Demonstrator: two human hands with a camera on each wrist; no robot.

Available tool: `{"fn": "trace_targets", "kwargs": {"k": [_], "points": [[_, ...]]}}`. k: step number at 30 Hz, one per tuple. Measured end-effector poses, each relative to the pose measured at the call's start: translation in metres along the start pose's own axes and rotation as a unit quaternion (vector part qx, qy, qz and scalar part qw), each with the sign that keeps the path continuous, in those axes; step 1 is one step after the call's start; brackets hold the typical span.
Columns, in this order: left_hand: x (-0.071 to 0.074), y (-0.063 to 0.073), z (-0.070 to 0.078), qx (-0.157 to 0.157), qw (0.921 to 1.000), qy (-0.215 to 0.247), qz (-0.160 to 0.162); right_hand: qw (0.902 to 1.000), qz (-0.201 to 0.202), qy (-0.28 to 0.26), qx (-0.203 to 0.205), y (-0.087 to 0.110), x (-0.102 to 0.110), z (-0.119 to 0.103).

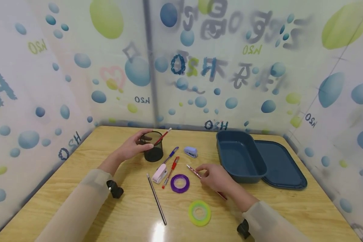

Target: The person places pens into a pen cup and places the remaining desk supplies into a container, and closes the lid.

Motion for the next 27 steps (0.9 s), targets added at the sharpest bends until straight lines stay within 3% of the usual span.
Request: {"fn": "trace_targets", "kwargs": {"k": [5,11,27], "points": [[0.000,0.000,0.002,-0.005,1.0000,0.000,0.001,0.9997,0.009,-0.021,0.009,0.002,0.002,-0.005],[-0.001,0.001,0.003,-0.005,1.0000,-0.001,0.001,0.9960,0.010,-0.088,0.008,0.002,0.006,-0.010],[-0.001,0.001,0.004,-0.003,0.9999,0.010,0.002,0.9785,0.027,-0.190,0.075,-0.002,0.018,-0.025]]}}
Point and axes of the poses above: each hand's wrist, its own y-axis away from the middle knuckle, its own x-axis out of the back of the hand, z = x × y, the point moved 1 cm from there along -y, towards the middle knuckle, and after that the axes turned 15 degrees about -x, right-handed, at the moved point
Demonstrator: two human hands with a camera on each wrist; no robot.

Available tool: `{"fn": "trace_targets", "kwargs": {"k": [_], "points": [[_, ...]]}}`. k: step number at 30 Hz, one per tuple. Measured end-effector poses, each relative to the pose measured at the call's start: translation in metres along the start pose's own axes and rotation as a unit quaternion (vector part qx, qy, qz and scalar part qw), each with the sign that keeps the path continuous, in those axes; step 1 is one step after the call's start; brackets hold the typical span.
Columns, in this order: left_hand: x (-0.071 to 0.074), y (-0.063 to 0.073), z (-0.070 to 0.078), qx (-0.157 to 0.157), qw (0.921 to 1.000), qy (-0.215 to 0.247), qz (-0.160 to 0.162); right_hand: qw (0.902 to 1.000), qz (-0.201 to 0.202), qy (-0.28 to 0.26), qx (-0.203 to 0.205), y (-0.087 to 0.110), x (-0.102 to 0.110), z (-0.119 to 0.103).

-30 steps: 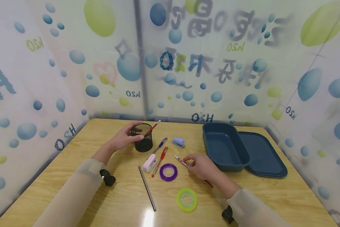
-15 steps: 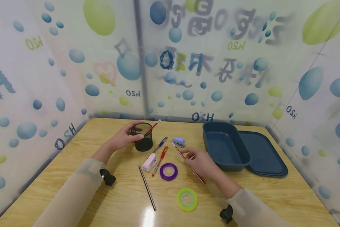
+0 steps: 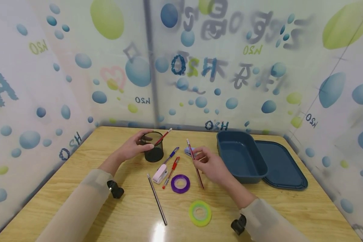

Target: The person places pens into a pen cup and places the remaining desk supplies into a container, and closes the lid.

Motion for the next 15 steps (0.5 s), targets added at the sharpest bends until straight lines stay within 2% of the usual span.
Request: {"fn": "trace_targets", "kwargs": {"k": [15], "points": [[0.001,0.001,0.000,0.001,1.0000,-0.002,0.000,0.9961,0.008,-0.068,0.056,-0.020,0.004,-0.044]]}}
Point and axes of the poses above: each hand's wrist, its own y-axis away from the middle knuckle, its own x-axis out of the back of the hand, z = x × y, the point moved 1 cm from there along -y, towards the middle knuckle, and after that the axes turned 15 degrees about -x, right-handed, at the moved point
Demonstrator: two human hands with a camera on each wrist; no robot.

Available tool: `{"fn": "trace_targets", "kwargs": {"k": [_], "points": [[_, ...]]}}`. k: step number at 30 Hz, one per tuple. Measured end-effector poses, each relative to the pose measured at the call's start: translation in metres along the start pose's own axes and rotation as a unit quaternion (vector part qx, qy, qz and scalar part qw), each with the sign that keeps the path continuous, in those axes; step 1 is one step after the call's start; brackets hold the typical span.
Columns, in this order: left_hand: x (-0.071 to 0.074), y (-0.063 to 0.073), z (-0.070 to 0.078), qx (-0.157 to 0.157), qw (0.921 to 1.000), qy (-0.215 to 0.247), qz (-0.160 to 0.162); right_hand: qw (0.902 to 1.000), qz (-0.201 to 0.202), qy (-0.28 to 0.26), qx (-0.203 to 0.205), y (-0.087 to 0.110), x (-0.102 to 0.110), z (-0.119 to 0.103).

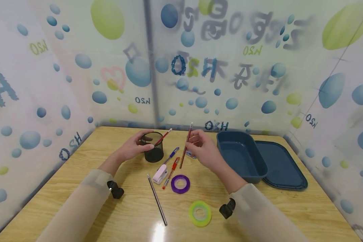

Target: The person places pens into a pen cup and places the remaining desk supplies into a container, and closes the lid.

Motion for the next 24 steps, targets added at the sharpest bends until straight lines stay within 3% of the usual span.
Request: {"fn": "trace_targets", "kwargs": {"k": [7,13,24], "points": [[-0.001,0.000,-0.002,0.000,1.0000,0.003,-0.001,0.9983,0.009,-0.049,0.030,-0.017,-0.009,-0.026],[0.000,-0.001,-0.001,-0.003,0.9999,0.013,-0.001,0.9951,0.031,-0.089,0.031,-0.031,-0.023,-0.042],[0.000,-0.002,-0.001,-0.007,0.9999,0.013,-0.001,0.9946,0.041,-0.094,-0.014,-0.052,-0.048,-0.034]]}}
Point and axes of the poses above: each hand's wrist, its own y-axis away from the middle knuckle, its own x-axis out of the back of the hand, z = x × y, the point moved 1 cm from there along -y, towards the middle knuckle, and after that the axes turned 15 degrees about -x, right-handed, at the moved point
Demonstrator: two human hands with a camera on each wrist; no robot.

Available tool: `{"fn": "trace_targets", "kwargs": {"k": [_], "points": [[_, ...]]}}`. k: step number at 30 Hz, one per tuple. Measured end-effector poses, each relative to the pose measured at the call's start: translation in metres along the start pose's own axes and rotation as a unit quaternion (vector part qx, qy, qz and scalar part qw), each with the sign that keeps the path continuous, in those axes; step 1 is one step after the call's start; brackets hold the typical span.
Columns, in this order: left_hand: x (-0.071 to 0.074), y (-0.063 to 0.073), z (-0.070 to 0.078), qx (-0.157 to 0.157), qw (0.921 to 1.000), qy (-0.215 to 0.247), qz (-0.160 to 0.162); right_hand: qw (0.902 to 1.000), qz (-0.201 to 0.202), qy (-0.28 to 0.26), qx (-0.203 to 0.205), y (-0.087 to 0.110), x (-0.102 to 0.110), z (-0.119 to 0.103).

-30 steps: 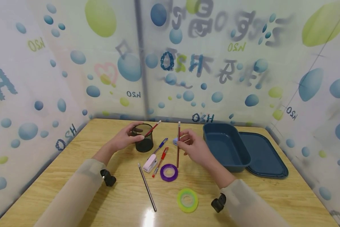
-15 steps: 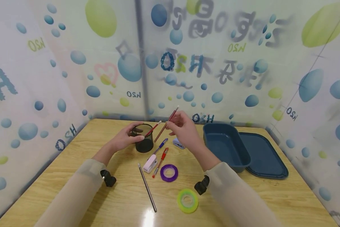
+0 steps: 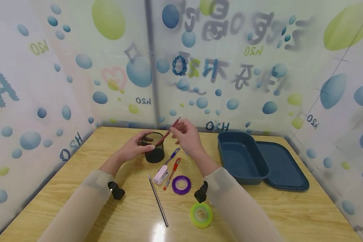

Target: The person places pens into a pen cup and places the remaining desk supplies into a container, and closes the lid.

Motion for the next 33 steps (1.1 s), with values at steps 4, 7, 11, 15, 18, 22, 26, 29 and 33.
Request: {"fn": "trace_targets", "kwargs": {"k": [4,7,11,15,18,22,26,29,33], "points": [[0.000,0.001,0.000,0.000,1.0000,0.002,0.000,0.9998,0.003,0.012,-0.014,0.000,-0.002,0.001],[-0.001,0.001,0.000,0.000,1.0000,0.000,-0.001,0.9996,-0.005,0.009,-0.027,0.000,0.000,0.003],[-0.001,0.001,0.002,0.002,1.0000,0.000,-0.001,0.9992,-0.015,0.009,-0.037,0.000,0.005,0.007],[-0.001,0.000,0.002,0.004,1.0000,-0.004,0.000,0.9991,-0.021,0.011,-0.036,0.002,0.014,0.012],[0.000,0.000,0.001,0.005,1.0000,-0.008,0.000,0.9989,-0.029,0.021,-0.031,0.004,0.022,0.016],[0.000,0.001,0.000,0.006,0.9999,-0.009,0.000,0.9974,-0.040,0.050,-0.034,0.006,0.033,0.023],[-0.001,0.001,-0.001,0.004,1.0000,-0.007,-0.001,0.9945,-0.057,0.075,-0.047,0.006,0.045,0.031],[-0.001,0.001,-0.001,0.002,1.0000,-0.006,-0.001,0.9909,-0.076,0.099,-0.050,0.004,0.053,0.036],[-0.001,0.001,0.001,0.002,1.0000,-0.008,0.000,0.9837,-0.107,0.134,-0.055,-0.004,0.061,0.044]]}}
Point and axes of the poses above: each hand's wrist, its own y-axis away from the middle knuckle, its own x-axis out of the back of the hand, z = x × y, the point moved 1 cm from there along -y, towards the middle knuckle, and after that the axes turned 15 degrees about -x, right-handed, at the moved point
